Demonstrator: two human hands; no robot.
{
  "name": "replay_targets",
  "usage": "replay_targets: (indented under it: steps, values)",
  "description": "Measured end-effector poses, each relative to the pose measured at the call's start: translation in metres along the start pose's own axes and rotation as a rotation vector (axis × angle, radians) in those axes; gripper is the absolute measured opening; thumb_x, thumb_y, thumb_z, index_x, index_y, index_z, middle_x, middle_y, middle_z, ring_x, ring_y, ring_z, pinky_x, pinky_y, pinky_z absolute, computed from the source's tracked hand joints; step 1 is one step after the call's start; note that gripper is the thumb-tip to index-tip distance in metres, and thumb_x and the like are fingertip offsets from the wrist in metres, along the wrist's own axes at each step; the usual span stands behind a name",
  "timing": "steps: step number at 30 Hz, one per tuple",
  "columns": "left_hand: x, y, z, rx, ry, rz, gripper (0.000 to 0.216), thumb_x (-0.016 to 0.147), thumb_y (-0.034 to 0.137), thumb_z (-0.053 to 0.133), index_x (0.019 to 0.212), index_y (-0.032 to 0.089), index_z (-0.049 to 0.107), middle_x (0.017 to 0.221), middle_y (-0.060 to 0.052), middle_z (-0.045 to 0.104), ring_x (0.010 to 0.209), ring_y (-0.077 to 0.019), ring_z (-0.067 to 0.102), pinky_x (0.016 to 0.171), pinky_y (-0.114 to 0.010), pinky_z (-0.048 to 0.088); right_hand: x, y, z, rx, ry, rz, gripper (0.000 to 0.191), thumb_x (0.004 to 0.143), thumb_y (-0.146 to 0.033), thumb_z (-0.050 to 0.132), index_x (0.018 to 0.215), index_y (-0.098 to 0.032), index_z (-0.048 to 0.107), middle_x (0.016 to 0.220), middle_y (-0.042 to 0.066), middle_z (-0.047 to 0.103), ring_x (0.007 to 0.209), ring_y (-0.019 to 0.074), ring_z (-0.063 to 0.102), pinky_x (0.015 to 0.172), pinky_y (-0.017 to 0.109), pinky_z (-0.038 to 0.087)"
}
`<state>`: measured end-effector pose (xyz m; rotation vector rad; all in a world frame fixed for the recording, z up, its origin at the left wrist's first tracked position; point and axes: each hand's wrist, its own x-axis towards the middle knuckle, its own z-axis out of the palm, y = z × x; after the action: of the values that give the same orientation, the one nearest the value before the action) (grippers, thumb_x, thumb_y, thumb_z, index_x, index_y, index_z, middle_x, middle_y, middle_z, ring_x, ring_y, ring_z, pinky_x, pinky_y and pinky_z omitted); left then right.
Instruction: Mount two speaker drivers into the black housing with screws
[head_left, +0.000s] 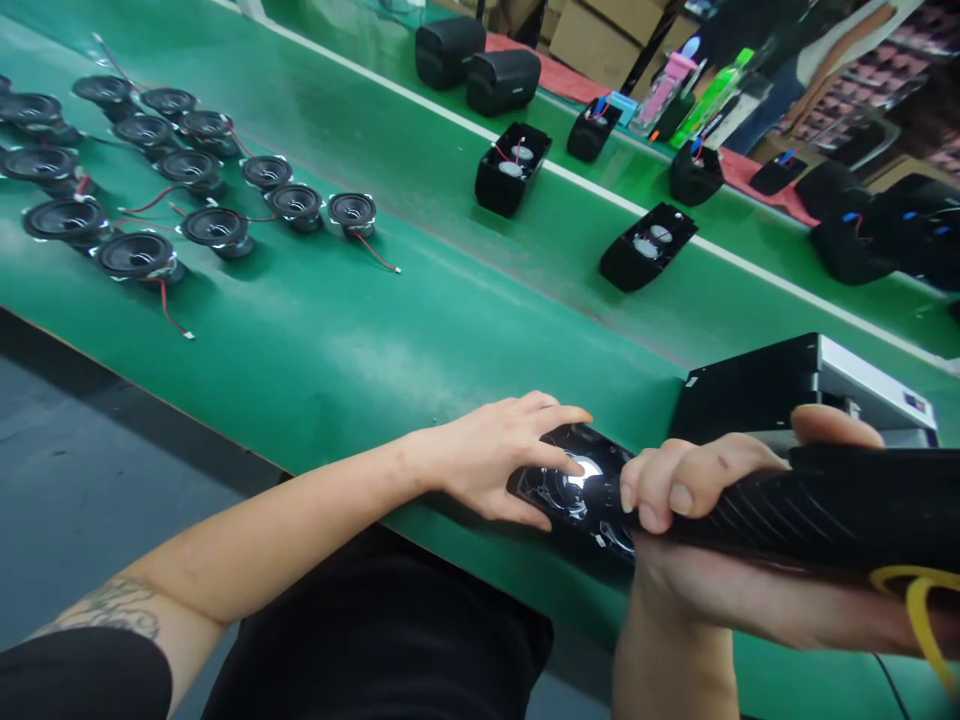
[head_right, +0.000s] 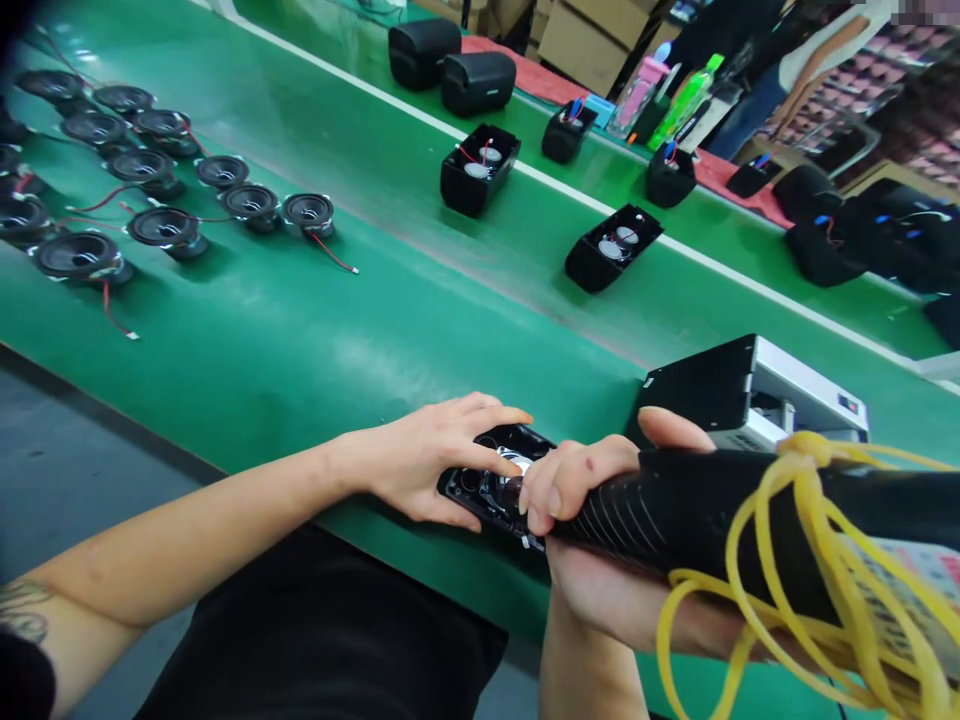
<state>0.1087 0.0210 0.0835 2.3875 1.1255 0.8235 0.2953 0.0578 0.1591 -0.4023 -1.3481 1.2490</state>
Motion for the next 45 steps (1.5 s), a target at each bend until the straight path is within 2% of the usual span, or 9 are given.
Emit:
replay_targets:
  steps: [6,13,21,26,29,34,36,42,45]
  values:
    - [0.0,0.002,-0.001,-0.005,0.012,0.005,0.054,0.09,0.054,0.076,0.134,0.023,0.072,0.165,-0.017,0.044,0.144,-0.0368,0.047,0.122,-0.056,0.047,0.0,0.004,-0.001,-0.024,-0.005,-0.005,0.058,0.09,-0.075,0.068,0.125,-0.029,0.071,0.062,-0.008,0.06,0.036,0.0129,0.045,0.036,0.029,0.045]
    - [0.0,-0.001,0.002,-0.017,0.043,0.031,0.055,0.088,0.056,0.077,0.132,0.023,0.072,0.162,-0.019,0.047,0.141,-0.0389,0.049,0.118,-0.06,0.051,0.005,0.015,-0.014,-0.02,-0.15,-0.07,0.069,0.088,-0.08,0.065,0.133,-0.027,0.068,0.065,-0.008,0.062,0.034,0.0125,0.046,0.033,0.028,0.045]
    - [0.001,0.0,0.0,-0.026,0.028,0.018,0.055,0.088,0.054,0.078,0.132,0.023,0.073,0.162,-0.019,0.048,0.14,-0.0396,0.049,0.115,-0.061,0.054,0.003,0.016,-0.013,0.0,-0.131,-0.048,0.06,0.097,-0.072,0.058,0.133,-0.026,0.068,0.065,-0.007,0.062,0.037,0.0122,0.048,0.036,0.027,0.046]
    - [0.001,-0.001,0.001,-0.03,0.037,0.029,0.053,0.088,0.056,0.078,0.131,0.025,0.074,0.159,-0.018,0.05,0.137,-0.0388,0.051,0.112,-0.06,0.056,-0.003,0.016,-0.007,0.034,-0.147,-0.052,0.057,0.096,-0.071,0.064,0.13,-0.025,0.07,0.066,-0.007,0.061,0.037,0.0121,0.047,0.037,0.027,0.046]
    - [0.001,-0.001,0.0,-0.024,0.023,0.033,0.052,0.089,0.057,0.076,0.131,0.027,0.073,0.158,-0.017,0.049,0.135,-0.0374,0.051,0.11,-0.058,0.057,-0.009,0.014,-0.005,0.051,-0.133,-0.024,0.047,0.1,-0.063,0.067,0.127,-0.025,0.071,0.067,-0.005,0.062,0.04,0.0124,0.048,0.041,0.028,0.048]
    - [0.001,0.001,-0.002,-0.014,0.009,0.038,0.049,0.089,0.056,0.076,0.129,0.027,0.073,0.156,-0.017,0.05,0.13,-0.036,0.052,0.107,-0.057,0.058,-0.012,0.019,-0.015,0.121,-0.33,-0.046,0.039,0.111,-0.048,0.051,0.134,-0.022,0.068,0.073,-0.001,0.065,0.045,0.0157,0.055,0.041,0.032,0.051]
    - [0.001,0.002,-0.003,-0.015,0.004,0.039,0.049,0.089,0.055,0.076,0.129,0.027,0.074,0.155,-0.018,0.05,0.129,-0.0361,0.052,0.106,-0.057,0.058,-0.011,0.021,-0.018,0.13,-0.35,-0.049,0.038,0.112,-0.045,0.05,0.134,-0.021,0.068,0.076,-0.001,0.066,0.046,0.0157,0.056,0.041,0.032,0.051]
    - [0.004,0.004,-0.004,-0.014,0.019,0.051,0.048,0.089,0.053,0.077,0.129,0.027,0.074,0.153,-0.019,0.052,0.126,-0.0365,0.053,0.103,-0.058,0.059,-0.013,0.023,-0.009,0.129,-0.292,-0.042,0.037,0.108,-0.049,0.058,0.13,-0.022,0.07,0.07,-0.003,0.063,0.043,0.0135,0.053,0.041,0.029,0.049]
    - [0.004,0.004,-0.003,-0.007,0.017,0.049,0.046,0.089,0.052,0.077,0.127,0.027,0.075,0.153,-0.019,0.052,0.126,-0.0366,0.053,0.104,-0.058,0.058,-0.014,0.023,-0.003,0.141,-0.236,-0.045,0.043,0.101,-0.057,0.067,0.123,-0.021,0.073,0.067,-0.004,0.063,0.041,0.0123,0.051,0.039,0.027,0.044]
